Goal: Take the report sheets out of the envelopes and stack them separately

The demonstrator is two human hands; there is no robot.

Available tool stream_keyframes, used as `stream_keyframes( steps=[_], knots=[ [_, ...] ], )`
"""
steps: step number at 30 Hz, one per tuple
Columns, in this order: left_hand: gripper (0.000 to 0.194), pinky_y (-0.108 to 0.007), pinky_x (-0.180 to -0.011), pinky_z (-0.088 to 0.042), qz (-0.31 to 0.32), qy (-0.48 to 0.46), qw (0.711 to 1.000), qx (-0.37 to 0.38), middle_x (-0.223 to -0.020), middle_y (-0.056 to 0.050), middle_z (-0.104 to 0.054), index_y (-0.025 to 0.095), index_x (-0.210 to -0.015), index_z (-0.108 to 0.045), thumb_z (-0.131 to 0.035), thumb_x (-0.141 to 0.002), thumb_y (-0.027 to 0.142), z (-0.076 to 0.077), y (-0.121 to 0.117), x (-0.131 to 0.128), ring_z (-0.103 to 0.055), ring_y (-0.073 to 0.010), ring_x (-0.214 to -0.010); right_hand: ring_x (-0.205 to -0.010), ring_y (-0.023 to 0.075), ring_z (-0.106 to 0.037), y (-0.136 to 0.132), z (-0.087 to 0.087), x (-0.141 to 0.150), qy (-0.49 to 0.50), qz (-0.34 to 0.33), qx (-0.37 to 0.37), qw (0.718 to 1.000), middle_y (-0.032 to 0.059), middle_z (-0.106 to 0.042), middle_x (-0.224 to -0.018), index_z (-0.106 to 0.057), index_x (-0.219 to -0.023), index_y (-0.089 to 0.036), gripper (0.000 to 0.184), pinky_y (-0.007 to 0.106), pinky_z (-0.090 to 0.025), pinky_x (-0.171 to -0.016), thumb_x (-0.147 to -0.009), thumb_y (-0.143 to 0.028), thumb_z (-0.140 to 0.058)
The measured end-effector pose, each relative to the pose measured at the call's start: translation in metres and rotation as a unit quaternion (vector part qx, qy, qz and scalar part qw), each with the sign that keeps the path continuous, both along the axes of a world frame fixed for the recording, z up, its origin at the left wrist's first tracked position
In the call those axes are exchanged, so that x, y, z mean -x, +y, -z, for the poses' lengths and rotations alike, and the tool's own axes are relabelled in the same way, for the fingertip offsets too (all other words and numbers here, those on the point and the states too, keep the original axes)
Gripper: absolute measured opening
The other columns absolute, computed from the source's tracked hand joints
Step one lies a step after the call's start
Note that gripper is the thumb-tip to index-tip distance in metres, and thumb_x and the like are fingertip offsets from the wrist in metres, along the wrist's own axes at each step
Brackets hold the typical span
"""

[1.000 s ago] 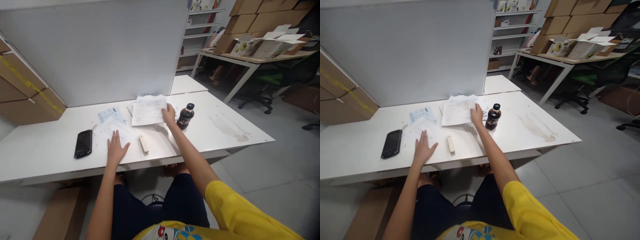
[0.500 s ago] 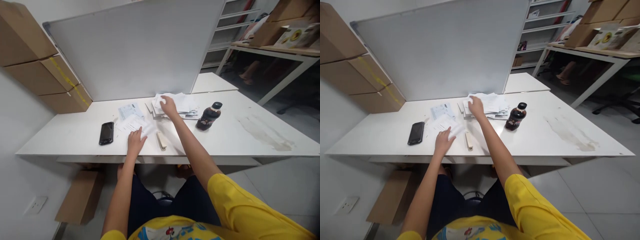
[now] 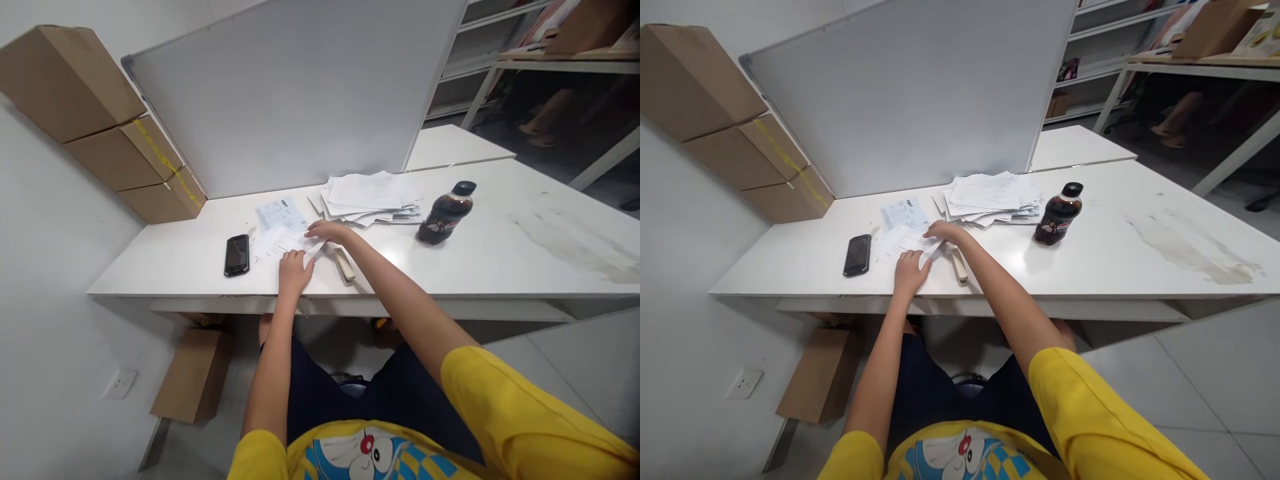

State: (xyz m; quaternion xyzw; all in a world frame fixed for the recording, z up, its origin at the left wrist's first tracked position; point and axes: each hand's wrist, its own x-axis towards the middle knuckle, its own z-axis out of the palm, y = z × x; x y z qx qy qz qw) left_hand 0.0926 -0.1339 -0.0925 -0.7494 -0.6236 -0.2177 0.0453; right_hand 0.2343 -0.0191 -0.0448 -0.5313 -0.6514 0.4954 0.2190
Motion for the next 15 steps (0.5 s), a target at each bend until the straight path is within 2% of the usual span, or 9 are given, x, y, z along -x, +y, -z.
stream_keyframes(
  steps=[3,6,8,10,12,15],
  knots=[
    [0.031,-0.041,-0.092,-0.044,0.006,0.0,1.0,0.009,-0.109,-0.014,-0.066,0.015,-0.114,-0.064,-0.055,-0.092,0.035,0.001,-0.001,0.0,-0.057,-0.0288,-0.107,-0.074,0.0177,-0.063,-0.004,0.0,0.001,0.007,-0.02,-0.003,1.0,0.0073,-0.071,-0.084,-0.071,-0.086,-0.013,0.027,0.032,-0.05,-0.076,-0.068,-0.034,-0.074],
    [0.033,-0.042,-0.096,-0.043,0.004,-0.003,1.0,0.011,-0.115,-0.014,-0.066,0.016,-0.117,-0.063,-0.059,-0.09,0.035,0.002,-0.001,0.001,-0.056,-0.0298,-0.112,-0.07,0.018,-0.06,-0.009,0.0,-0.002,-0.016,-0.028,-0.015,0.999,0.004,-0.068,-0.073,-0.071,-0.075,-0.013,0.014,0.037,-0.049,-0.078,-0.065,-0.022,-0.073],
    [0.042,-0.045,-0.102,-0.04,-0.006,-0.013,1.0,0.006,-0.124,-0.015,-0.063,0.016,-0.125,-0.059,-0.062,-0.087,0.035,0.003,0.0,0.001,-0.053,-0.0317,-0.12,-0.071,0.0204,-0.06,-0.009,0.0,-0.005,-0.031,-0.01,-0.036,0.999,0.0027,-0.066,-0.067,-0.068,-0.068,-0.015,0.007,0.04,-0.048,-0.079,-0.062,-0.015,-0.07],
    [0.06,-0.049,-0.109,-0.035,-0.036,-0.033,0.999,0.002,-0.139,-0.017,-0.054,0.016,-0.138,-0.049,-0.065,-0.085,0.037,0.002,0.002,0.0,-0.045,-0.0358,-0.132,-0.077,0.0238,-0.06,-0.009,-0.002,-0.011,-0.039,0.025,-0.065,0.997,0.0034,-0.065,-0.07,-0.065,-0.068,-0.017,0.007,0.041,-0.048,-0.081,-0.063,-0.013,-0.067],
    [0.077,-0.053,-0.113,-0.03,-0.063,-0.058,0.996,0.011,-0.151,-0.018,-0.042,0.015,-0.149,-0.034,-0.066,-0.083,0.041,0.0,0.003,-0.001,-0.034,-0.0399,-0.141,-0.086,0.0261,-0.059,-0.01,-0.005,-0.019,-0.03,0.087,-0.116,0.989,0.005,-0.065,-0.079,-0.063,-0.074,-0.019,0.006,0.041,-0.047,-0.085,-0.068,-0.016,-0.062],
    [0.087,-0.052,-0.117,-0.026,-0.046,-0.079,0.996,0.024,-0.158,-0.016,-0.033,0.015,-0.154,-0.02,-0.063,-0.084,0.043,0.0,-0.004,-0.001,-0.024,-0.0384,-0.147,-0.091,0.0254,-0.057,-0.022,-0.012,-0.036,0.035,0.201,-0.227,0.952,0.0054,-0.065,-0.087,-0.06,-0.084,-0.02,0.012,0.039,-0.046,-0.087,-0.076,-0.022,-0.052]
  ],
)
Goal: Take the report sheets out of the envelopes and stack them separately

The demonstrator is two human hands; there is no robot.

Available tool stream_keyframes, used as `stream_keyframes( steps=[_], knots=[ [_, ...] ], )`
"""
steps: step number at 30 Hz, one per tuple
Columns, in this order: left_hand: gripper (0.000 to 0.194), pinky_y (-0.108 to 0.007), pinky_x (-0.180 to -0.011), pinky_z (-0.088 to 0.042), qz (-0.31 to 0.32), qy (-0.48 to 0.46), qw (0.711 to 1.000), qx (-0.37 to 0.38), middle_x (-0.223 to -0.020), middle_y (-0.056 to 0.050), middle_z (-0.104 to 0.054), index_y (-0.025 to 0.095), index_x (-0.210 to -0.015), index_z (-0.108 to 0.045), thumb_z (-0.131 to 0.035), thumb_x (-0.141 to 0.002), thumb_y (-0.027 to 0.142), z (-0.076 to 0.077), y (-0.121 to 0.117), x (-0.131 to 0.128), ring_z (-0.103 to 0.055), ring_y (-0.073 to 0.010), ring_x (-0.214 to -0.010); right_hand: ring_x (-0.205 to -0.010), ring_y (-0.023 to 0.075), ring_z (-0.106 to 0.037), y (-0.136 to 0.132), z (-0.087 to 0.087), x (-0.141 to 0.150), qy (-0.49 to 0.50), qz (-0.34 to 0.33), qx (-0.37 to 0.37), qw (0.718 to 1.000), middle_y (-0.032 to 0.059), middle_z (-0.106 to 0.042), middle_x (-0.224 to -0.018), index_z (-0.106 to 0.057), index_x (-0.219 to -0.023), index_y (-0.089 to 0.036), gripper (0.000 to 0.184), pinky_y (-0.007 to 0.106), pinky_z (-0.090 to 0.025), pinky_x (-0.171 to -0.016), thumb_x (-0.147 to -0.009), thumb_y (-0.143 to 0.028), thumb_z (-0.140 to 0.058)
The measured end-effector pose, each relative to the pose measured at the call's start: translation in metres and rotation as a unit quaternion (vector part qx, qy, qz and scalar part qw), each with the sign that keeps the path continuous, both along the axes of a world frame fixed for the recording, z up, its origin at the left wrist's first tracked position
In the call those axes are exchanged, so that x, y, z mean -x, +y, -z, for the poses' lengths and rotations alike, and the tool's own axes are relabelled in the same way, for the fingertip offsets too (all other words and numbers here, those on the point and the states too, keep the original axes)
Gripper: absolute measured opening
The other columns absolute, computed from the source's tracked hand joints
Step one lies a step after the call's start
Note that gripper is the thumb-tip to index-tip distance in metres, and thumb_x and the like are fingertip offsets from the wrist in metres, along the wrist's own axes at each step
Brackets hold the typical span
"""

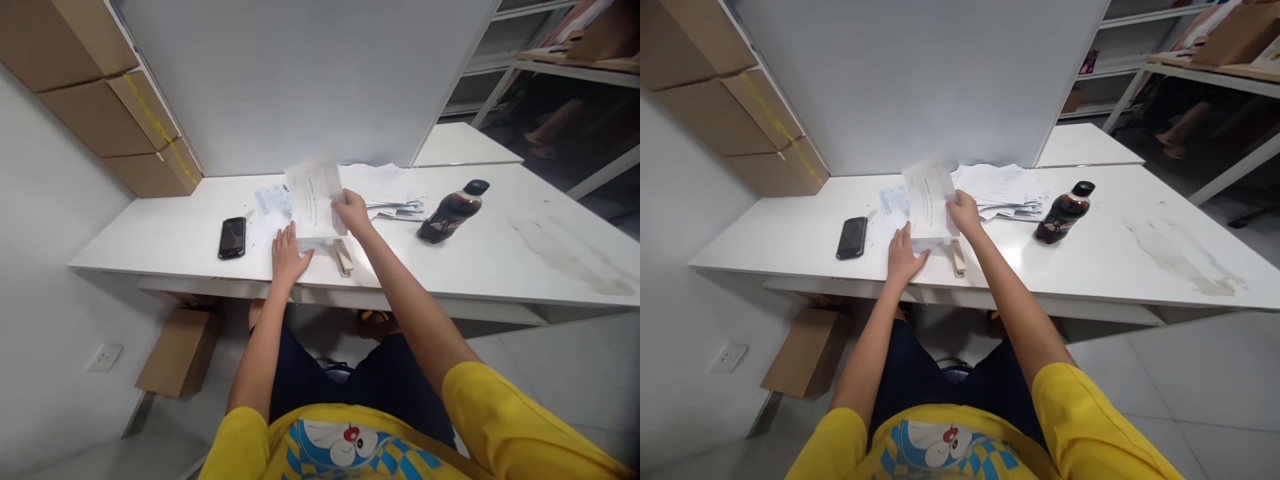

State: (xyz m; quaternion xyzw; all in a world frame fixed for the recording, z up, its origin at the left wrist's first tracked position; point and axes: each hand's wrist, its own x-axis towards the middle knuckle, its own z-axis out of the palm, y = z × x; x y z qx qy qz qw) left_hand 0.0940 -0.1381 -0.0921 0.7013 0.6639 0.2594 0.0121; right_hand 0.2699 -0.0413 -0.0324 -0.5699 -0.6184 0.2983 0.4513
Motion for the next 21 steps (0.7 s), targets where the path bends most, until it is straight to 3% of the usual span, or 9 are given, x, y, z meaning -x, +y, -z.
stream_keyframes(
  steps=[3,6,9,11,13,15,17,19,21],
  knots=[
    [0.085,-0.052,-0.12,-0.02,0.009,0.01,1.0,0.004,-0.155,-0.018,-0.037,0.011,-0.154,-0.021,-0.059,-0.086,0.044,0.005,-0.026,0.005,-0.023,-0.036,-0.148,-0.088,0.0228,-0.057,-0.033,-0.002,-0.02,0.078,0.028,-0.075,0.994,0.0035,-0.064,-0.087,-0.06,-0.088,-0.02,0.016,0.035,-0.047,-0.081,-0.078,-0.028,-0.049],
    [0.063,-0.055,-0.12,-0.016,0.022,0.05,0.998,-0.009,-0.147,-0.014,-0.051,0.014,-0.147,-0.04,-0.05,-0.092,0.041,0.013,-0.067,0.021,-0.035,-0.034,-0.144,-0.083,0.021,-0.059,-0.077,0.008,-0.047,0.152,0.01,-0.047,0.987,0.0015,-0.064,-0.085,-0.062,-0.091,-0.021,0.021,0.033,-0.048,-0.074,-0.078,-0.036,-0.055],
    [0.048,-0.049,-0.115,-0.031,0.078,0.082,0.993,-0.028,-0.142,-0.008,-0.057,0.024,-0.137,-0.056,-0.049,-0.089,0.028,0.019,-0.104,0.048,-0.048,-0.0297,-0.135,-0.083,0.0209,-0.062,-0.113,0.021,-0.077,0.231,0.012,-0.021,0.973,0.0012,-0.069,-0.088,-0.064,-0.096,-0.022,0.03,0.033,-0.05,-0.074,-0.074,-0.042,-0.063],
    [0.05,-0.044,-0.108,-0.04,0.112,0.086,0.989,-0.042,-0.131,-0.005,-0.065,0.029,-0.129,-0.063,-0.047,-0.083,0.016,0.018,-0.116,0.066,-0.059,-0.0263,-0.123,-0.084,0.0211,-0.064,-0.13,0.026,-0.094,0.277,0.042,-0.02,0.96,0.0012,-0.071,-0.092,-0.065,-0.098,-0.023,0.033,0.034,-0.051,-0.077,-0.072,-0.043,-0.066],
    [0.047,-0.041,-0.101,-0.045,0.07,0.042,0.993,-0.087,-0.122,-0.006,-0.07,0.027,-0.123,-0.067,-0.046,-0.082,0.015,0.016,-0.117,0.078,-0.064,-0.0258,-0.113,-0.085,0.0215,-0.066,-0.143,0.027,-0.103,0.304,0.061,-0.007,0.951,0.0012,-0.073,-0.094,-0.066,-0.098,-0.024,0.034,0.034,-0.051,-0.079,-0.07,-0.042,-0.069],
    [0.039,-0.041,-0.095,-0.048,-0.054,-0.052,0.989,-0.129,-0.113,-0.01,-0.073,0.02,-0.117,-0.069,-0.045,-0.088,0.024,0.012,-0.108,0.079,-0.066,-0.0274,-0.106,-0.084,0.0228,-0.067,-0.153,0.029,-0.103,0.306,0.042,0.026,0.951,0.0019,-0.073,-0.093,-0.066,-0.098,-0.024,0.034,0.035,-0.052,-0.078,-0.069,-0.043,-0.069],
    [0.042,-0.04,-0.087,-0.052,-0.158,-0.149,0.968,-0.125,-0.101,-0.013,-0.074,0.014,-0.109,-0.071,-0.039,-0.094,0.037,0.006,-0.092,0.071,-0.068,-0.0285,-0.097,-0.084,0.025,-0.067,-0.164,0.031,-0.096,0.28,0.012,0.055,0.958,0.0035,-0.074,-0.091,-0.067,-0.096,-0.023,0.033,0.037,-0.053,-0.076,-0.072,-0.044,-0.065],
    [0.049,-0.039,-0.084,-0.052,-0.153,-0.183,0.967,-0.086,-0.095,-0.013,-0.074,0.013,-0.103,-0.07,-0.033,-0.096,0.045,0.0,-0.075,0.058,-0.067,-0.0279,-0.093,-0.088,0.0276,-0.066,-0.174,0.035,-0.085,0.218,0.024,0.052,0.974,0.0052,-0.074,-0.093,-0.068,-0.098,-0.023,0.032,0.039,-0.052,-0.077,-0.075,-0.044,-0.06],
    [0.046,-0.038,-0.086,-0.05,-0.068,-0.132,0.988,-0.053,-0.092,-0.011,-0.073,0.017,-0.097,-0.069,-0.032,-0.096,0.045,-0.006,-0.062,0.045,-0.066,-0.0268,-0.094,-0.092,0.0299,-0.065,-0.183,0.037,-0.077,0.144,0.071,0.027,0.987,0.0057,-0.074,-0.095,-0.069,-0.104,-0.025,0.033,0.04,-0.051,-0.081,-0.078,-0.041,-0.056]
  ],
)
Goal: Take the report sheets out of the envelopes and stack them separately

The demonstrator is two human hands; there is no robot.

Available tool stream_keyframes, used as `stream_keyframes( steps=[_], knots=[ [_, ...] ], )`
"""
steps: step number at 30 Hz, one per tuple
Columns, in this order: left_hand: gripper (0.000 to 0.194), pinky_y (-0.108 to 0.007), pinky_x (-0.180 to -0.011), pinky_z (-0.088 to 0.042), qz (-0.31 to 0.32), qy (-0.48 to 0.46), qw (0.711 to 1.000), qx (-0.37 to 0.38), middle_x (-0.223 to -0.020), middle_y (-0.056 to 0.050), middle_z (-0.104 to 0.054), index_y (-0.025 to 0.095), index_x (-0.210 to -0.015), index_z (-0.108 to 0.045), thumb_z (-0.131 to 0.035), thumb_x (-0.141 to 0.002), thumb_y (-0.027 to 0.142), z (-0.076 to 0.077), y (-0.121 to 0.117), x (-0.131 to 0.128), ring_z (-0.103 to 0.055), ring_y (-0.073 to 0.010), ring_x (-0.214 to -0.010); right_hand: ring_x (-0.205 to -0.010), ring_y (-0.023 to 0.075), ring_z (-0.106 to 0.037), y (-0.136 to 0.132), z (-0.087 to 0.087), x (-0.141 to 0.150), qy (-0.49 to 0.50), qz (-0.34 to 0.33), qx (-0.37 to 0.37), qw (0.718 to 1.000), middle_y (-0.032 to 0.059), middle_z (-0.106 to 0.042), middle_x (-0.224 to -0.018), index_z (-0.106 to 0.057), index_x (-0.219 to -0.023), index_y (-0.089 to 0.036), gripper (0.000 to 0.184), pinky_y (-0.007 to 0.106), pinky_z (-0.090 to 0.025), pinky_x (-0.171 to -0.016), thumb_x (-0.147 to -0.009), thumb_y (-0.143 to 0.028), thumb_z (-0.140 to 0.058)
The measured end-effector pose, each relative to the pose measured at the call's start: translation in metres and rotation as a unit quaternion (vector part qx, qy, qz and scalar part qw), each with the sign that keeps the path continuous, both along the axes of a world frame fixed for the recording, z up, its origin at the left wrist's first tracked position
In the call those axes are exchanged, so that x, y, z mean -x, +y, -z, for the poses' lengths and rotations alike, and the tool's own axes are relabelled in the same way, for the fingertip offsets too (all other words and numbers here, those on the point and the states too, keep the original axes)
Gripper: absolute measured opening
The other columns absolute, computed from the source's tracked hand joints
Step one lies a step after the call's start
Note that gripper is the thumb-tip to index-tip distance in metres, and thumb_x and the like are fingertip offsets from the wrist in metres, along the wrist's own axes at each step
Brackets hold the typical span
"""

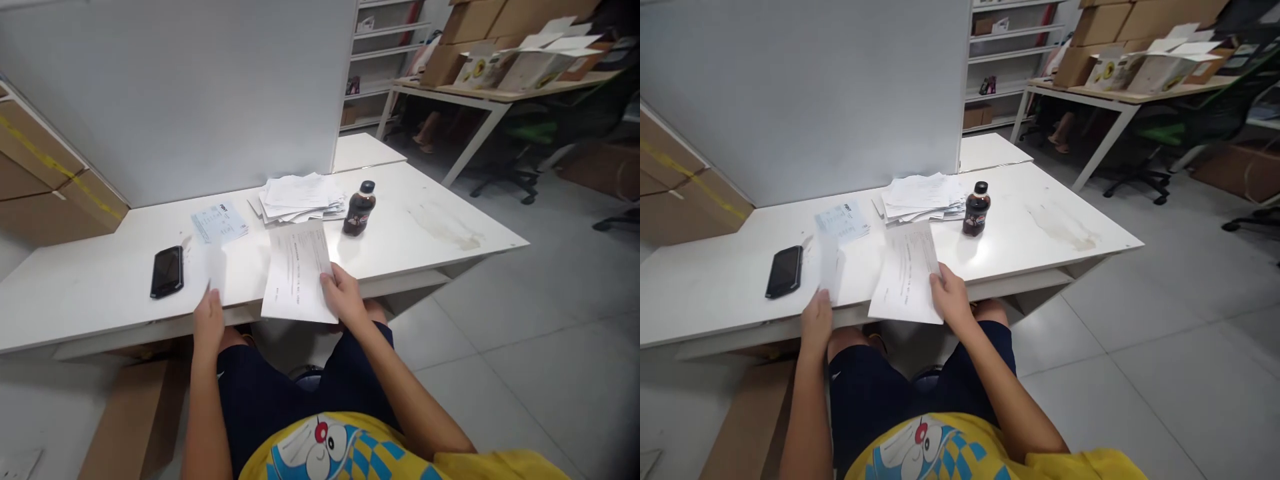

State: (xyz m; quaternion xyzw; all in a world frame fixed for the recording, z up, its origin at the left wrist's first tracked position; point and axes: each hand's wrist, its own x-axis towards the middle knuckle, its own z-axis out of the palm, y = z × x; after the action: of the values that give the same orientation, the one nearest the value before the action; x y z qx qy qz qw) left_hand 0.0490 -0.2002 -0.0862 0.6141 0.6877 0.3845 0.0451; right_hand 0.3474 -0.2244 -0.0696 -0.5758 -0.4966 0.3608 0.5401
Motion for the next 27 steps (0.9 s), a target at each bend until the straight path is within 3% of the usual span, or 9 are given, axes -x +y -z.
stream_keyframes(
  steps=[4,8,11,15,18,20,22,24,27],
  knots=[
    [0.042,-0.039,-0.081,-0.047,0.024,0.146,0.989,-0.026,-0.073,-0.011,-0.067,0.019,-0.071,-0.063,-0.036,-0.094,0.041,-0.004,0.016,-0.015,-0.064,-0.0262,-0.079,-0.087,0.0281,-0.066,-0.011,-0.002,-0.002,0.041,-0.074,0.012,0.996,0.0039,-0.073,-0.089,-0.071,-0.106,-0.027,0.034,0.039,-0.051,-0.078,-0.079,-0.041,-0.058],
    [0.046,-0.033,-0.07,-0.047,0.054,0.104,0.993,-0.024,-0.069,-0.009,-0.062,0.019,-0.068,-0.059,-0.037,-0.094,0.051,-0.002,0.03,-0.016,-0.06,-0.0218,-0.07,-0.081,0.024,-0.065,-0.011,-0.002,-0.014,0.108,-0.123,0.035,0.986,0.0022,-0.073,-0.085,-0.073,-0.098,-0.023,0.03,0.035,-0.051,-0.071,-0.078,-0.042,-0.061],
    [0.058,-0.031,-0.071,-0.051,0.003,-0.049,0.998,-0.045,-0.078,-0.01,-0.065,0.015,-0.088,-0.065,-0.026,-0.097,0.057,-0.004,0.032,-0.02,-0.062,-0.0218,-0.079,-0.084,0.0239,-0.065,-0.009,0.006,-0.02,0.091,-0.081,0.032,0.992,0.0024,-0.073,-0.09,-0.073,-0.098,-0.024,0.03,0.035,-0.05,-0.074,-0.077,-0.04,-0.06],
    [0.06,-0.039,-0.105,-0.045,-0.076,-0.088,0.963,-0.245,-0.135,-0.016,-0.055,0.015,-0.138,-0.049,-0.015,-0.102,0.05,-0.023,0.0,-0.043,-0.05,-0.0249,-0.13,-0.095,0.0259,-0.065,-0.006,0.015,-0.019,0.111,-0.011,0.034,0.993,0.0034,-0.074,-0.1,-0.073,-0.098,-0.024,0.03,0.039,-0.049,-0.085,-0.073,-0.035,-0.06],
    [0.051,-0.049,-0.114,-0.037,0.113,0.057,0.94,-0.317,-0.148,-0.01,-0.046,0.028,-0.149,-0.038,-0.023,-0.103,0.043,-0.036,-0.038,-0.073,-0.04,-0.0267,-0.142,-0.091,0.0255,-0.067,-0.006,0.012,-0.013,0.194,-0.093,0.071,0.974,0.0028,-0.075,-0.098,-0.074,-0.099,-0.025,0.03,0.039,-0.05,-0.084,-0.073,-0.038,-0.064],
    [0.047,-0.049,-0.117,-0.034,0.293,0.184,0.896,-0.279,-0.145,-0.005,-0.052,0.034,-0.148,-0.038,-0.034,-0.102,0.037,-0.038,-0.056,-0.092,-0.04,-0.025,-0.142,-0.09,0.0254,-0.067,-0.007,0.008,-0.01,0.246,-0.137,0.082,0.956,0.0025,-0.076,-0.096,-0.074,-0.098,-0.025,0.031,0.038,-0.051,-0.084,-0.071,-0.038,-0.068],
    [0.046,-0.047,-0.12,-0.028,0.399,0.284,0.84,-0.234,-0.142,-0.002,-0.057,0.033,-0.144,-0.045,-0.043,-0.099,0.024,-0.034,-0.065,-0.105,-0.039,-0.0234,-0.143,-0.091,0.0261,-0.068,-0.009,0.005,-0.01,0.284,-0.143,0.082,0.945,0.0028,-0.076,-0.092,-0.075,-0.096,-0.024,0.031,0.038,-0.052,-0.084,-0.07,-0.04,-0.071],
    [0.046,-0.048,-0.123,-0.02,0.429,0.335,0.813,-0.209,-0.141,-0.001,-0.058,0.028,-0.138,-0.054,-0.044,-0.096,0.012,-0.026,-0.068,-0.109,-0.034,-0.0237,-0.145,-0.094,0.0267,-0.068,-0.012,0.003,-0.015,0.307,-0.147,0.086,0.936,0.0036,-0.076,-0.092,-0.075,-0.096,-0.024,0.033,0.038,-0.052,-0.086,-0.072,-0.046,-0.071],
    [0.048,-0.052,-0.124,-0.01,0.423,0.326,0.823,-0.194,-0.141,-0.002,-0.058,0.025,-0.131,-0.061,-0.043,-0.092,0.003,-0.015,-0.068,-0.106,-0.026,-0.0239,-0.149,-0.103,0.0272,-0.065,-0.022,0.003,-0.026,0.305,-0.206,0.109,0.924,0.0061,-0.075,-0.101,-0.074,-0.103,-0.024,0.051,0.04,-0.051,-0.091,-0.079,-0.066,-0.06]
  ],
)
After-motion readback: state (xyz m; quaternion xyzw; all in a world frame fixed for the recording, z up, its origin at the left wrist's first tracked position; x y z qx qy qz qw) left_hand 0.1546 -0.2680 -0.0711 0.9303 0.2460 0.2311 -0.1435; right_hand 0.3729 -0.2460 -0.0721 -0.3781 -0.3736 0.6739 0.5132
